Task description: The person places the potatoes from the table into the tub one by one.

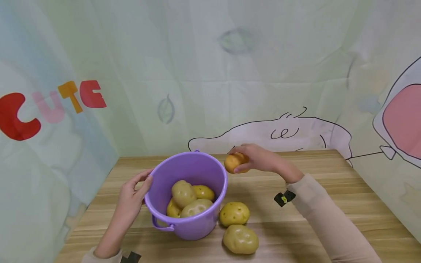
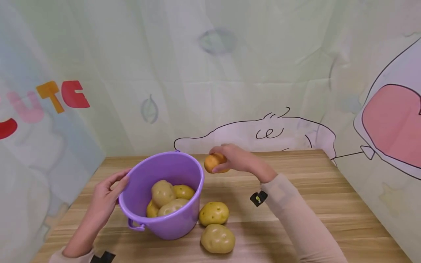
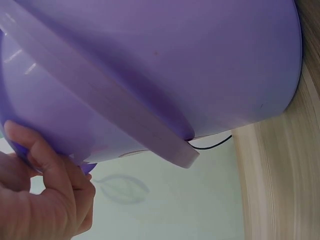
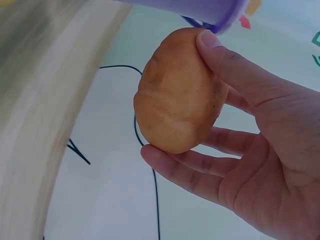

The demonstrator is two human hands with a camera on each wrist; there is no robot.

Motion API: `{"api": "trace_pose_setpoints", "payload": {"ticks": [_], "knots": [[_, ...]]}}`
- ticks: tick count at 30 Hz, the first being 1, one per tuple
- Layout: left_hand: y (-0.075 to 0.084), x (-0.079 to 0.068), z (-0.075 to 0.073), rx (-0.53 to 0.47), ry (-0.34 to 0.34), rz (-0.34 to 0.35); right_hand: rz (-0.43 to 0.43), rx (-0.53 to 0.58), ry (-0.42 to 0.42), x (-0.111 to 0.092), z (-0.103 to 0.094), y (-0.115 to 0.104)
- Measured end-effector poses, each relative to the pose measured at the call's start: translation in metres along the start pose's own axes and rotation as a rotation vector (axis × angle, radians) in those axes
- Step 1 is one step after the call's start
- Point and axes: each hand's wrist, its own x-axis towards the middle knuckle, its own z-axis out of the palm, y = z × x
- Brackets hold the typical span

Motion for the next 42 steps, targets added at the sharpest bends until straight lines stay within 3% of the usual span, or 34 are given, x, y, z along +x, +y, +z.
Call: {"api": "trace_pose_setpoints", "payload": {"ticks": [14,28,42], "knots": [[0.000,0.000,-0.001,-0.007,-0.005,-0.002,0.018,0.012,0.010,-0.002,-0.018,-0.012],[0.000,0.000,0.000,-0.001,0.002,0.015,-0.091,0.038,0.076,0.002,-0.030,-0.033],[0.001,-0.001,0.000,-0.005,0.000,0.012,-0.136,-0.006,0.066,0.012,-0.031,-0.052]]}}
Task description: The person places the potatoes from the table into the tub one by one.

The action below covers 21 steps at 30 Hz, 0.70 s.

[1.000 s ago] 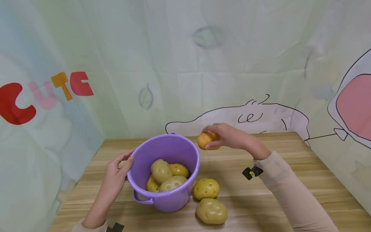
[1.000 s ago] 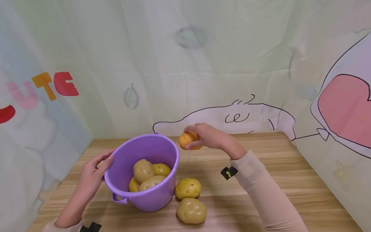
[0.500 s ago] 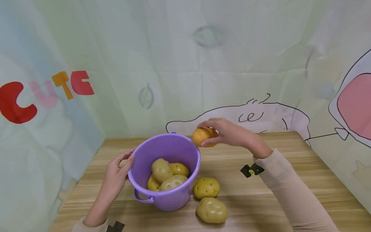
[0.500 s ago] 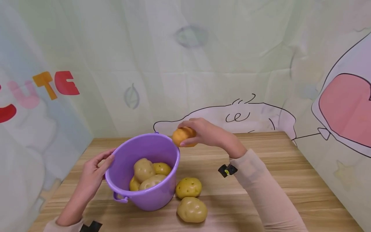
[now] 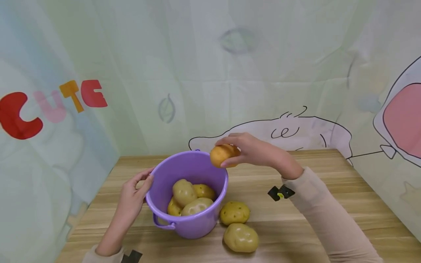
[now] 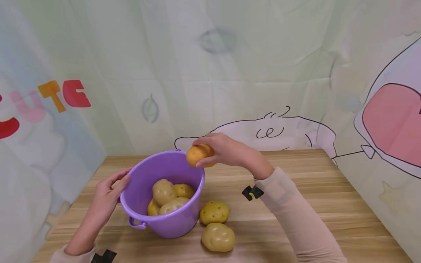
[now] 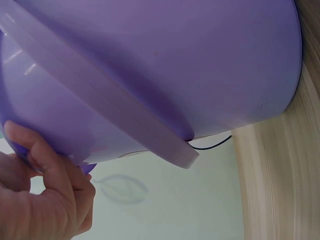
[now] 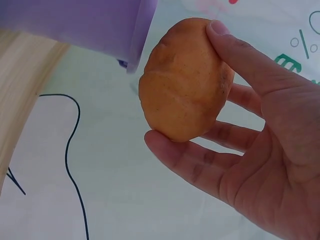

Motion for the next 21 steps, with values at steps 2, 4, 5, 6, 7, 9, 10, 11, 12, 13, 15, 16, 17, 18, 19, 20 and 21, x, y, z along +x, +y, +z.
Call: {"api": "trace_pose_setpoints", "payload": {"ticks": [2,4,5,6,7,9,10,11,12,13,15,16,17,18,19,20,21], "knots": [[0.000,0.000,0.000,-0.002,-0.001,0.003,-0.020,0.003,0.006,0.003,0.002,-0.003],[0.000,0.000,0.000,-0.002,-0.002,0.003,-0.039,-0.003,0.003,0.006,0.005,-0.007],[0.000,0.000,0.000,-0.003,-0.001,0.004,-0.046,-0.005,-0.004,0.008,0.007,-0.009],[0.000,0.000,0.000,-0.003,-0.001,0.003,-0.054,-0.008,-0.012,0.010,0.009,-0.012],[0.000,0.000,0.000,-0.001,-0.001,0.001,-0.060,-0.012,-0.023,0.011,0.011,-0.014],[0.000,0.000,0.000,0.002,-0.001,-0.002,-0.069,-0.024,-0.042,0.013,0.015,-0.018],[0.000,0.000,0.000,0.003,0.000,-0.003,-0.073,-0.026,-0.047,0.014,0.017,-0.020],[0.000,0.000,0.000,0.004,0.000,-0.003,-0.077,-0.028,-0.049,0.015,0.018,-0.022],[0.000,0.000,0.000,0.004,-0.001,-0.004,-0.079,-0.031,-0.050,0.016,0.019,-0.023],[0.000,0.000,0.000,0.004,-0.001,-0.004,-0.081,-0.037,-0.049,0.017,0.021,-0.025],[0.000,0.000,0.000,0.000,-0.002,-0.004,-0.089,-0.051,-0.041,0.020,0.023,-0.027],[0.000,0.000,0.000,-0.002,-0.003,-0.005,-0.093,-0.059,-0.039,0.021,0.024,-0.029],[-0.001,0.000,0.000,-0.004,-0.003,-0.005,-0.099,-0.070,-0.037,0.022,0.024,-0.030],[-0.001,0.000,0.000,-0.005,-0.003,-0.005,-0.102,-0.085,-0.036,0.023,0.026,-0.030],[-0.001,0.000,0.000,-0.007,-0.003,-0.006,-0.110,-0.095,-0.035,0.024,0.027,-0.031],[-0.001,0.000,0.000,-0.007,-0.003,-0.006,-0.118,-0.106,-0.033,0.025,0.028,-0.032],[-0.001,0.000,0.000,-0.007,-0.004,-0.006,-0.123,-0.117,-0.035,0.026,0.029,-0.033]]}}
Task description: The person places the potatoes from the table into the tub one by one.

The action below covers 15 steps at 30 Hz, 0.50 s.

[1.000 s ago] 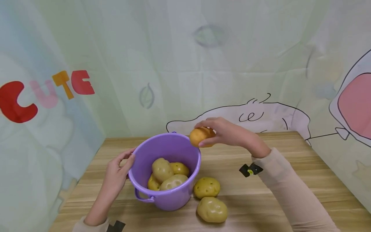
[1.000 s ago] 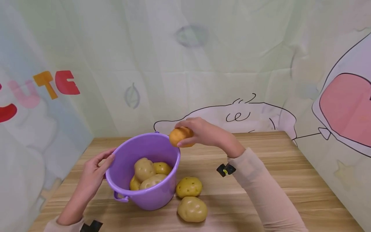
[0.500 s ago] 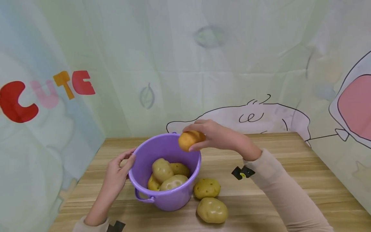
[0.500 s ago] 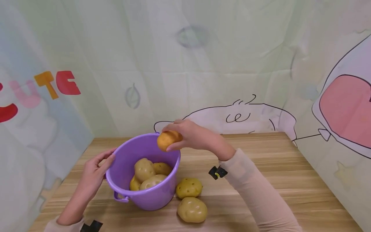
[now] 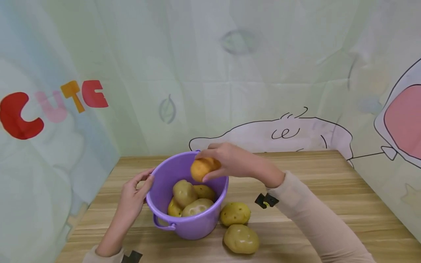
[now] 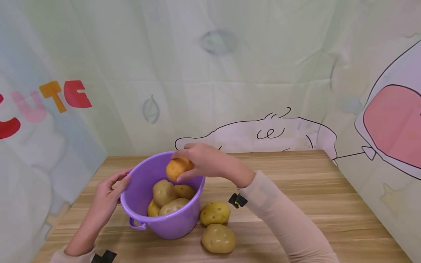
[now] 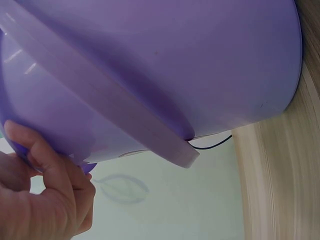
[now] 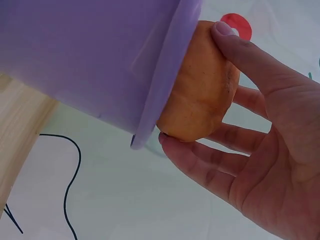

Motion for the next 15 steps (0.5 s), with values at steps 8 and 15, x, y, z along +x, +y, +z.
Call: {"api": "trace_pose_setpoints", "payload": {"ticks": [8,15], "knots": [[0.001,-0.001,0.000,0.004,0.001,0.002,-0.003,-0.011,-0.040,0.003,0.008,-0.005],[0.002,-0.001,0.000,0.003,0.004,-0.006,-0.012,-0.042,-0.056,0.006,0.012,-0.006]]}}
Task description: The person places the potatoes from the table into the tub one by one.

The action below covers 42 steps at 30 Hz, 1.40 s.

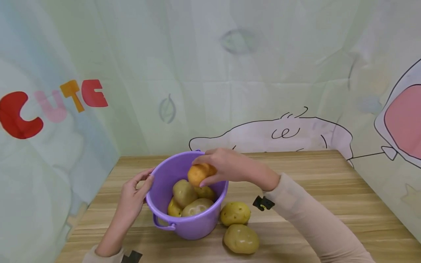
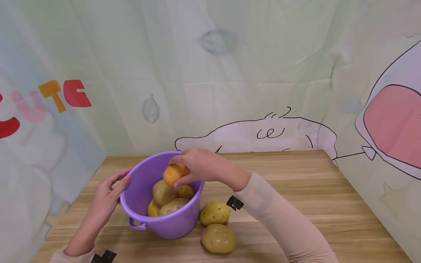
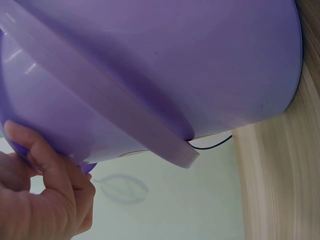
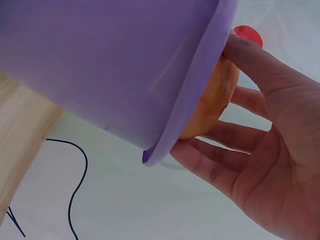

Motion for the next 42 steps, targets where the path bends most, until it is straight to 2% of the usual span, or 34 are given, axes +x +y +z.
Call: {"api": "trace_pose_setpoints", "payload": {"ticks": [12,22,30,35,42], "knots": [[0.002,-0.001,0.000,0.001,0.004,-0.008,-0.019,-0.014,-0.030,0.002,0.006,0.001],[0.000,-0.001,0.000,0.004,0.005,-0.009,-0.043,-0.005,0.029,0.000,0.007,0.003],[0.001,0.001,0.000,-0.003,-0.001,-0.017,-0.074,0.030,0.135,-0.010,0.008,0.008],[0.001,0.001,-0.001,-0.013,-0.003,-0.017,-0.091,0.050,0.168,-0.014,0.010,0.013],[0.000,0.000,-0.001,-0.021,-0.006,-0.015,-0.076,0.069,0.208,-0.023,0.010,0.018]]}}
